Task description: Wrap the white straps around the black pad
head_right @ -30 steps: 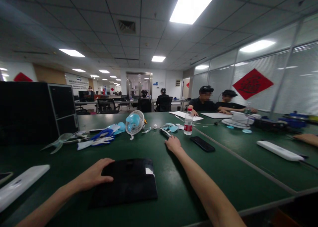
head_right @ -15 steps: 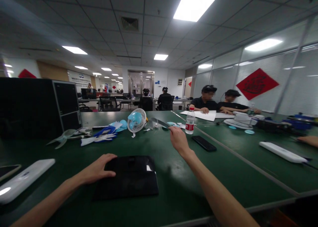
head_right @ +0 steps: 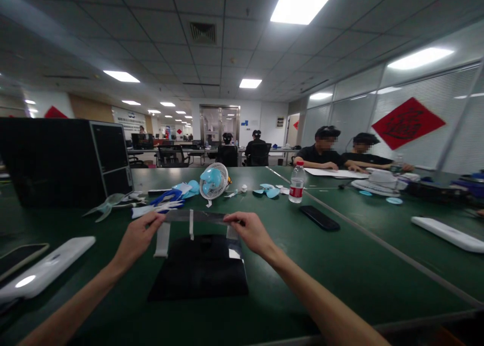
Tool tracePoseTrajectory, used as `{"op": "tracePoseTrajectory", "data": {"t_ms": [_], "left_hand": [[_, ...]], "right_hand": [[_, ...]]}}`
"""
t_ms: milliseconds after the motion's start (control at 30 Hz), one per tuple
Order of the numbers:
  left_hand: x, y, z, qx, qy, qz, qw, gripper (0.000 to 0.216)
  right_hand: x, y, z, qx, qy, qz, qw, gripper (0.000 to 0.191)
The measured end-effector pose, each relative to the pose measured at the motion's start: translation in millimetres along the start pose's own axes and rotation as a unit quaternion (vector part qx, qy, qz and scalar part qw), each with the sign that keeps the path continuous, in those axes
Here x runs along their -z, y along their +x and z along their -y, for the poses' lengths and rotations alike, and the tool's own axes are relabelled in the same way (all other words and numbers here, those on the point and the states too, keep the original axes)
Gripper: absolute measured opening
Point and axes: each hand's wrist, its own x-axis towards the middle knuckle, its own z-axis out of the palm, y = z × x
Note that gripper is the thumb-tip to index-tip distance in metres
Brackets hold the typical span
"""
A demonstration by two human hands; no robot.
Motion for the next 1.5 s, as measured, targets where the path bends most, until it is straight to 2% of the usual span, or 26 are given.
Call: {"op": "tracePoseTrajectory", "data": {"t_ms": [133,233,333,433,533,667,933,1100,1167,1233,1333,1433,1500], "left_hand": [[7,2,-5,0.041,-0.026,0.040,0.998,0.042],[14,3,-8,0.100,-0.091,0.159,0.978,0.044],[19,-1,-9,0.153,-0.168,0.310,0.923,0.043],[16,-9,-7,0.180,-0.182,0.447,0.857,0.039],[8,-14,-2,0.184,-0.142,0.523,0.820,0.035],[-1,-14,6,0.181,-0.099,0.525,0.826,0.033],[-3,-14,9,0.133,-0.028,0.505,0.852,0.030],[-3,-16,9,0.102,0.038,0.491,0.864,0.029],[-2,-18,4,0.071,0.054,0.474,0.876,0.027],[-2,-20,-4,0.013,0.047,0.464,0.885,0.024],[-3,-23,-19,-0.071,0.013,0.478,0.875,0.035],[-4,-26,-29,-0.100,0.006,0.487,0.868,0.040],[-5,-26,-31,-0.105,0.004,0.484,0.869,0.037]], "right_hand": [[5,-1,5,-0.043,0.025,0.000,0.999,0.026],[13,-3,5,-0.106,0.056,0.032,0.992,0.032],[22,-8,0,-0.179,0.087,0.129,0.971,0.025],[26,-14,-11,-0.212,0.101,0.244,0.941,0.020],[20,-19,-23,-0.236,0.084,0.311,0.917,0.018],[9,-19,-32,-0.245,0.031,0.331,0.911,0.016],[2,-21,-29,-0.206,-0.129,0.292,0.925,0.019],[0,-24,-29,-0.174,-0.179,0.285,0.925,0.020],[0,-25,-24,-0.163,-0.193,0.282,0.926,0.020],[0,-26,-18,-0.153,-0.217,0.274,0.924,0.021],[2,-27,-10,-0.137,-0.250,0.264,0.922,0.022],[-1,-28,-3,-0.098,-0.240,0.280,0.924,0.017],[-8,-30,3,-0.039,-0.229,0.278,0.932,0.016]]}}
